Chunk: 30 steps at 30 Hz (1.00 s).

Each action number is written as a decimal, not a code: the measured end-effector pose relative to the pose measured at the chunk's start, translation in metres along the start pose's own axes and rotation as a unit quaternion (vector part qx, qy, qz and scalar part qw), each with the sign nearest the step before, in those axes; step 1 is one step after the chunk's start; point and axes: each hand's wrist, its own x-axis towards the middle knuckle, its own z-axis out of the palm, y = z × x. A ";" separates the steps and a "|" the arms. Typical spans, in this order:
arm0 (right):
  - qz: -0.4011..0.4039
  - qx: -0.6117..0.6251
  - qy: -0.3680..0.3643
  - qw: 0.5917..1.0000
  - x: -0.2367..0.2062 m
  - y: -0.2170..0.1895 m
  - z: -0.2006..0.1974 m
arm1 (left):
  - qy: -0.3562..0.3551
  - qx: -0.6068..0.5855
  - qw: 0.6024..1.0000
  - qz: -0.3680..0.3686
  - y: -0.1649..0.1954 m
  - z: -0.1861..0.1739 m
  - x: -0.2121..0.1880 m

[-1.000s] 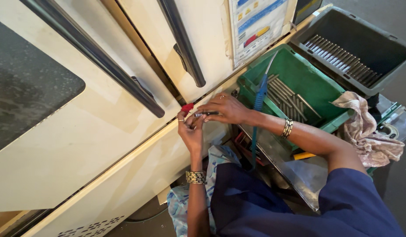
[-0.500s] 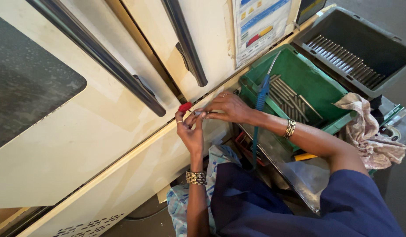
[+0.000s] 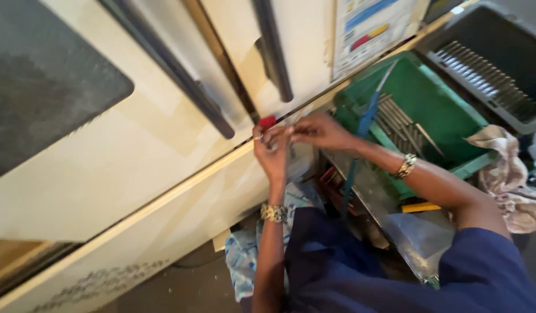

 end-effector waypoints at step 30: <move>0.107 0.241 0.072 0.962 0.002 -0.013 -0.021 | -0.016 -0.123 0.992 -0.026 -0.008 0.026 -0.009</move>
